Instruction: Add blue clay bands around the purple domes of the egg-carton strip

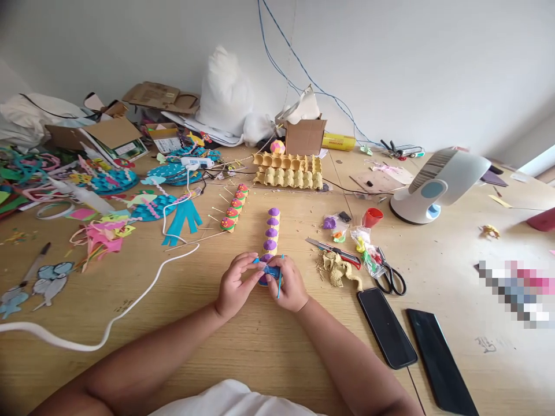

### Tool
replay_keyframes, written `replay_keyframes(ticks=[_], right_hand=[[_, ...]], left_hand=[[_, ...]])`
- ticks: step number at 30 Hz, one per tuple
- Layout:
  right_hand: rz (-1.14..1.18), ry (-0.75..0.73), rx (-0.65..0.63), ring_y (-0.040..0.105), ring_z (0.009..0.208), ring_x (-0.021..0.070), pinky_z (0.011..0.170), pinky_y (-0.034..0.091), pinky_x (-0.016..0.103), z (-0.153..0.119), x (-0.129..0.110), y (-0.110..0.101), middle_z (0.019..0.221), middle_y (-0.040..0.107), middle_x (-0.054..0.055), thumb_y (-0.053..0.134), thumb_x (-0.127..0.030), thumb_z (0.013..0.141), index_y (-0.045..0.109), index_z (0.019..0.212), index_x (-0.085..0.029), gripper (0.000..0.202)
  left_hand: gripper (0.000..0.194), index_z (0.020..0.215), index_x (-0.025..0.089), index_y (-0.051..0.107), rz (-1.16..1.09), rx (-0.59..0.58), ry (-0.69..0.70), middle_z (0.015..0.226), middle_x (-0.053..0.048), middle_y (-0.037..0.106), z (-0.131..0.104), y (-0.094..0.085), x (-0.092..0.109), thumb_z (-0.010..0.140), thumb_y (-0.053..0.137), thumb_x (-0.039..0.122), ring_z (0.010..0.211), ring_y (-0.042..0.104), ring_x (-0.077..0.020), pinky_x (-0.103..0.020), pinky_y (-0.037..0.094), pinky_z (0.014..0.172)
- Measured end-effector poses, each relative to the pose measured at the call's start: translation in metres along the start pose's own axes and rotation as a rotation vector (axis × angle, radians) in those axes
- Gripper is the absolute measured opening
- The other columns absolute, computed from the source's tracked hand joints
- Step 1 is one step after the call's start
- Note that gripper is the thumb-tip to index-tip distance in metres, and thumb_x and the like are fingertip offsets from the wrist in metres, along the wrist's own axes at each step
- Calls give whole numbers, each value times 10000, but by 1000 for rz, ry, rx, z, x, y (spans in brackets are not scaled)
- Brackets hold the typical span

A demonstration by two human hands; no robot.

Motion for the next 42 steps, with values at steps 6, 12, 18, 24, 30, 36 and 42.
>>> replay_keyframes(ticks=[6,12,18,24,30,36,42], right_hand=[[-72,48,-32,643,879,223,802,540,375,0,1,-1,1013,714,89,624,-367,966,584,1187,-228,264],[-102,20,-26,644,883,221,803,538,370,2,-3,0,991,727,87,589,-280,982,600,1176,-236,199],[-86,40,-35,629,842,212,789,528,368,4,-3,-4,945,714,73,576,-270,982,608,1136,-239,161],[40,95,-21,628,796,191,750,531,339,2,-7,-4,897,692,61,525,-309,1011,618,1077,-226,141],[248,237,-13,651,820,187,760,554,333,1,-9,-4,948,690,66,511,-369,1027,615,1090,-226,188],[227,217,-15,652,813,189,765,540,343,4,-8,-9,889,704,61,624,-328,980,644,1009,-227,107],[339,242,7,654,793,175,748,537,334,6,-6,-9,864,698,50,650,-289,971,652,927,-229,75]], left_hand=[[253,1171,214,657,182,-3,116,1117,-82,748,6,-2,3,923,695,179,1021,760,-205,-407,639,949],[337,1204,237,651,243,38,178,968,-36,801,9,-3,4,887,739,162,1139,708,-225,-443,579,1016],[317,1179,242,647,214,44,115,943,-23,801,12,0,3,886,746,173,1131,678,-206,-419,539,1034],[441,1250,225,609,209,78,77,999,-46,745,11,-1,7,847,789,230,1018,683,-203,-399,538,977],[463,1355,230,525,2,-45,-37,938,-21,745,5,6,7,925,693,194,828,697,-136,-276,571,785],[466,1325,247,542,-71,-113,-62,887,11,756,9,5,8,904,725,170,796,720,-118,-258,579,817],[392,1263,245,562,-121,-176,-137,865,12,760,14,2,12,909,722,190,775,730,-122,-253,586,792]])
Point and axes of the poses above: each hand's wrist, its own z-axis towards the middle knuckle, its own y-axis out of the palm, x = y × z, the point moved 1 cm from there along z, towards the middle knuckle
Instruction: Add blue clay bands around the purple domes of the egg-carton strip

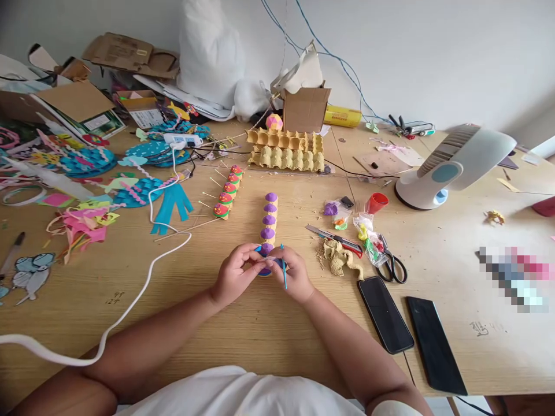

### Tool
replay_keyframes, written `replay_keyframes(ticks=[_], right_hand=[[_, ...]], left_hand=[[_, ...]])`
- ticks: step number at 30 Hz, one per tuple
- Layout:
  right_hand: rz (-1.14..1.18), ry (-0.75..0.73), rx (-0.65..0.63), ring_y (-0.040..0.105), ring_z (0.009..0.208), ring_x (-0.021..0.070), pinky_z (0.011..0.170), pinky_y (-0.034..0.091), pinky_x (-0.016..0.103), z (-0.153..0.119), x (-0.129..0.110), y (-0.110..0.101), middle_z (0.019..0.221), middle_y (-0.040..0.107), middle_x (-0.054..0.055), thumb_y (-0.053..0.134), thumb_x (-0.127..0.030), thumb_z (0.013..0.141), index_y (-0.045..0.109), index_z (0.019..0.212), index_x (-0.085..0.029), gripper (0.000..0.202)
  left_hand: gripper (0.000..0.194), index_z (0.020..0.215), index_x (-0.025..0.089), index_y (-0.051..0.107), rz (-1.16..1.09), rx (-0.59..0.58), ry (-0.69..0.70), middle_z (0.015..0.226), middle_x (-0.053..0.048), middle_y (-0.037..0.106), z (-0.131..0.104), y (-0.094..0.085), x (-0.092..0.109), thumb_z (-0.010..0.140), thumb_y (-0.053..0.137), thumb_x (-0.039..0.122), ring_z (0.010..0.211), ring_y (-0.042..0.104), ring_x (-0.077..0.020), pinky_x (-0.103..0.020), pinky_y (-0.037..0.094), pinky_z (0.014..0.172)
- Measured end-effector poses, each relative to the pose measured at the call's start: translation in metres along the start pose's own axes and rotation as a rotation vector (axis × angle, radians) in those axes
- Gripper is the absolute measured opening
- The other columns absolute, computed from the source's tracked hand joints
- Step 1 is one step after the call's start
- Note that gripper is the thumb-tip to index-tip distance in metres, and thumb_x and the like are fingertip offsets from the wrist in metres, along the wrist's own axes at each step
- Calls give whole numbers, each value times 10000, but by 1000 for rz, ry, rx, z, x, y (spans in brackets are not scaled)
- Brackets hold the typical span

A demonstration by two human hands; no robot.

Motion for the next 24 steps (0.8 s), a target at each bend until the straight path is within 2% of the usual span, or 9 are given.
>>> replay_keyframes(ticks=[5,8,11,14,20,24], right_hand=[[75,136,-15,661,785,172,740,543,324,0,1,-1,861,704,44,653,-368,970,664,962,-225,143],[85,174,-10,657,786,167,747,540,317,0,3,-2,860,708,40,646,-407,970,666,933,-219,192],[79,183,78,626,746,151,707,526,297,0,4,-2,846,695,33,656,-425,960,647,897,-217,218],[70,191,156,599,728,144,680,515,288,0,4,-1,844,677,33,666,-431,952,622,870,-216,234],[52,184,139,575,709,142,667,510,291,0,0,-1,821,658,31,642,-440,966,596,837,-215,264],[49,195,129,562,681,135,634,495,281,-1,3,-2,816,648,24,628,-433,976,614,869,-215,243]], left_hand=[[349,1218,226,548,-65,-20,-120,869,-8,762,0,-1,-2,914,719,229,787,737,-134,-260,593,775],[431,1268,231,519,-91,1,-144,879,-2,762,0,0,-5,897,739,230,797,735,-132,-258,597,774],[528,1337,231,486,-106,25,-128,924,-16,765,-2,1,-7,879,750,216,852,740,-145,-275,606,798],[471,1320,223,505,-122,47,-132,933,-30,764,-4,2,-9,900,716,217,857,742,-152,-293,610,816],[389,1240,223,502,-251,32,-277,886,-21,741,-3,5,-10,911,705,267,796,733,-151,-271,597,741],[312,1156,222,509,-225,39,-261,877,-13,711,-3,5,-8,915,699,275,794,718,-137,-263,590,753]])
Point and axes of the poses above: each hand's wrist, its own z-axis towards the middle knuckle, its own y-axis out of the palm, x = y × z, the point moved 1 cm from there along z, towards the middle knuckle
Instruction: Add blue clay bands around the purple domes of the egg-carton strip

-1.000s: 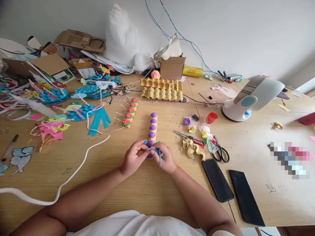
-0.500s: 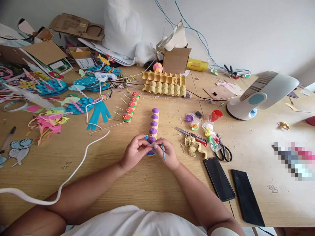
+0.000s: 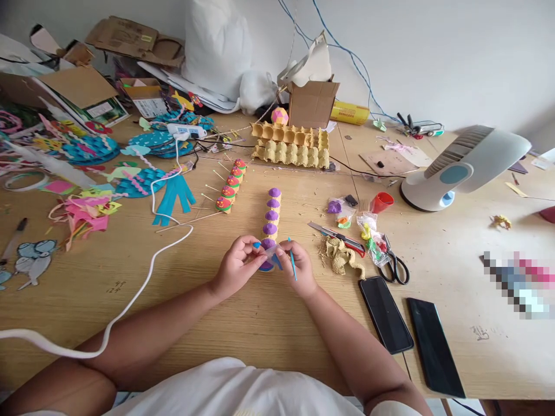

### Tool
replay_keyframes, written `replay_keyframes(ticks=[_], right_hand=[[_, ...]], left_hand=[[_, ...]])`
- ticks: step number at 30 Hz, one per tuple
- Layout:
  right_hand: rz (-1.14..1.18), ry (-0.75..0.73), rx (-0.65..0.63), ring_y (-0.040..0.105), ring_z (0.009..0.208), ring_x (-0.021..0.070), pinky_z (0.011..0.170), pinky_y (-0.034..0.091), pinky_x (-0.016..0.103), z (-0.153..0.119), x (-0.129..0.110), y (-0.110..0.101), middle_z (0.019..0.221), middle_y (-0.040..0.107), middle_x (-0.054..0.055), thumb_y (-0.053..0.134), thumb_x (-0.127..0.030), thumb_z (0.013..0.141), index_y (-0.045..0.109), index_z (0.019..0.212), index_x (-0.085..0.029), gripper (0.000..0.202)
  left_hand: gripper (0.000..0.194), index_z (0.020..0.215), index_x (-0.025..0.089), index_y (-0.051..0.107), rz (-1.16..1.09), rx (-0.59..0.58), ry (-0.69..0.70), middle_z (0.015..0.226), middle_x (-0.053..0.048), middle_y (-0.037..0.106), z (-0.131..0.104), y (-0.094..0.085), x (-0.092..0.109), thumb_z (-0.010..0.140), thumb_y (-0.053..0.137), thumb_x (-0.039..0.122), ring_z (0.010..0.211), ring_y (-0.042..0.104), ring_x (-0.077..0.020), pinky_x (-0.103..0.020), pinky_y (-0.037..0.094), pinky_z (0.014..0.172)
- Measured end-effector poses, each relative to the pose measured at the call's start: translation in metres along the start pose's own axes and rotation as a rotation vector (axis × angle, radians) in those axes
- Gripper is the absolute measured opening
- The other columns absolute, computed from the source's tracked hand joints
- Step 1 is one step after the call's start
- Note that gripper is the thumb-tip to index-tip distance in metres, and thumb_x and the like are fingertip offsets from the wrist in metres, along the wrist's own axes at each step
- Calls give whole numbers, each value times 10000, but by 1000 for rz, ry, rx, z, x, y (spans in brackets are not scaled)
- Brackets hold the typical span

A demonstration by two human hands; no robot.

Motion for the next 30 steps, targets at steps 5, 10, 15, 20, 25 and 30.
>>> replay_keyframes(ticks=[5,10,15,20,25,30], right_hand=[[-51,-114,-65,624,762,160,729,530,323,-2,3,2,856,689,42,626,-366,984,621,916,-220,161],[-160,-193,-104,643,778,178,734,538,348,-3,-4,1,872,702,56,575,-342,1009,631,950,-227,141],[-403,-282,-56,636,789,195,751,510,359,11,-11,-14,856,703,56,539,-271,1013,629,922,-230,134],[-863,-167,-3,601,792,241,756,465,373,33,2,-42,789,686,68,514,-216,987,633,847,-217,183],[-1174,-164,166,626,1033,342,889,464,471,35,5,-51,1060,748,167,608,-268,973,678,1162,-180,220],[-863,-518,-113,638,1120,319,983,485,481,18,-11,-25,1177,740,124,690,-424,941,625,1327,-264,423]], left_hand=[[465,1248,228,471,46,15,72,967,-38,733,-1,0,1,878,750,267,905,728,-160,-298,594,829],[334,1161,229,511,63,2,56,893,-14,724,-2,0,5,909,721,289,829,716,-144,-275,585,781],[393,1246,238,497,34,14,69,1002,-45,729,-1,-2,6,923,705,319,940,705,-164,-319,561,896],[307,1158,221,680,101,142,48,1097,-83,690,5,-12,3,996,560,452,987,633,-190,-340,520,913],[501,1110,230,761,115,177,118,1145,-87,658,5,-16,-3,1046,359,522,907,573,-192,-365,492,863],[645,1077,242,774,110,143,91,1114,-105,688,1,-11,-2,1026,262,632,1039,600,-251,-396,514,835]])
Point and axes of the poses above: each hand's wrist, its own z-axis towards the middle knuckle, its own y-axis out of the palm, x = y × z, the point moved 1 cm from there along z, towards the middle knuckle
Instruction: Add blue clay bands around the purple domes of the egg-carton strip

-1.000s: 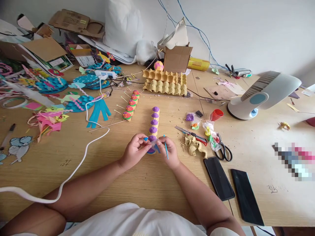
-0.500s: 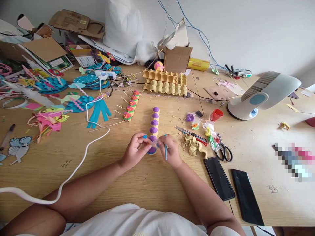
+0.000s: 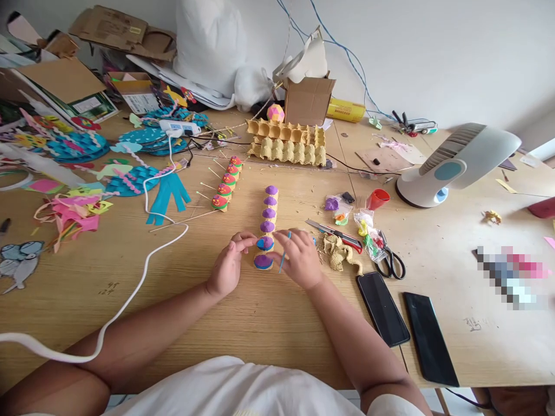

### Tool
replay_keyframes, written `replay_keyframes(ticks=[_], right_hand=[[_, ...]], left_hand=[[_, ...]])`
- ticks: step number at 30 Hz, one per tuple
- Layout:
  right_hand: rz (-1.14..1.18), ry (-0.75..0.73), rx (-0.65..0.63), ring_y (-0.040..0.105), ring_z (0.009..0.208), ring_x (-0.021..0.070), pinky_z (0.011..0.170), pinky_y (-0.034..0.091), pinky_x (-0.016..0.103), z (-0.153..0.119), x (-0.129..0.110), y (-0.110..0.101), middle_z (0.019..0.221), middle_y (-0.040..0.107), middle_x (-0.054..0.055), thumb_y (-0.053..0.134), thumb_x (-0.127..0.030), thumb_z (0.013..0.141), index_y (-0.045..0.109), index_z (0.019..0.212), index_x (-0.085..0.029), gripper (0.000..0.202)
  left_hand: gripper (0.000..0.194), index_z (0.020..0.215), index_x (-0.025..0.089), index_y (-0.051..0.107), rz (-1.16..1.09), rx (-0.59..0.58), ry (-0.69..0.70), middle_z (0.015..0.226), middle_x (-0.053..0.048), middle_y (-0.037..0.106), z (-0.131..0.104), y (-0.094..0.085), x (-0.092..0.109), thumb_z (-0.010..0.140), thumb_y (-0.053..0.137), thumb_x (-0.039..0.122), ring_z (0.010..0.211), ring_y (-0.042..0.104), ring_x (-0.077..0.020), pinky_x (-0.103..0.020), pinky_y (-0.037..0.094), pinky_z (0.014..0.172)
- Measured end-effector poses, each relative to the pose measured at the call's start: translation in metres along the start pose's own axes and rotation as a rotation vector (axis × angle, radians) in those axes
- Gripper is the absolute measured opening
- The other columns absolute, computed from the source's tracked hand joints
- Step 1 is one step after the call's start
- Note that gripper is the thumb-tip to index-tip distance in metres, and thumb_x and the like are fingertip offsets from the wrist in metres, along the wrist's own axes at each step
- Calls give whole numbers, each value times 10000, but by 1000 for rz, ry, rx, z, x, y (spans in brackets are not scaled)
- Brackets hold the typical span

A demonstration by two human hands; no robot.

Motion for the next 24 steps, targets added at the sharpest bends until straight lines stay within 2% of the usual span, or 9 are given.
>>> replay_keyframes(ticks=[3,6,9,14,18,21,24], right_hand=[[103,-24,1,662,1062,301,926,521,451,-2,-12,6,1101,745,113,720,-465,912,647,1326,-285,457],[159,-13,20,675,968,279,857,530,428,-5,-13,10,974,754,92,711,-448,923,696,1269,-296,378],[166,-46,32,683,920,262,813,525,414,-7,-11,10,931,768,79,695,-403,946,719,1228,-296,302],[152,-123,108,681,832,235,744,511,389,-11,-11,10,886,784,63,693,-324,957,723,1192,-282,241],[184,-72,66,686,805,226,727,498,385,-13,-9,12,876,784,61,684,-305,961,745,1121,-291,172],[196,-67,61,676,782,220,703,488,377,-12,-10,12,847,778,59,685,-283,958,760,1058,-288,125],[264,-33,93,642,712,204,680,496,364,-8,-14,11,799,757,54,670,-274,965,765,1043,-277,123]], left_hand=[[671,1045,249,778,-24,-43,-20,1087,-111,704,-3,3,4,1011,256,669,1077,617,-276,-432,538,850],[680,1029,248,786,-34,-87,-6,1084,-113,704,-6,4,7,1023,233,645,1081,635,-284,-454,551,878],[696,1035,251,793,-5,-146,27,1106,-111,687,-8,3,7,1036,199,614,1113,633,-285,-448,554,918],[683,1112,256,789,72,-210,120,1116,-106,659,-8,-1,10,1056,170,542,1152,582,-279,-452,500,1020],[629,1204,261,759,189,-259,240,1131,-99,662,-5,-5,17,1070,189,491,1140,556,-270,-464,439,1059],[539,1246,267,738,289,-257,324,1152,-99,672,-4,-4,24,1076,256,438,1147,557,-265,-461,437,1046],[323,1214,274,745,395,-156,330,1211,-90,657,-5,-1,30,1036,478,302,1175,554,-250,-427,446,1034]])
Point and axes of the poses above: each hand's wrist, its own z-axis towards the middle knuckle, its own y-axis out of the palm, x = y × z, the point moved 1 cm from there along z, towards the middle knuckle
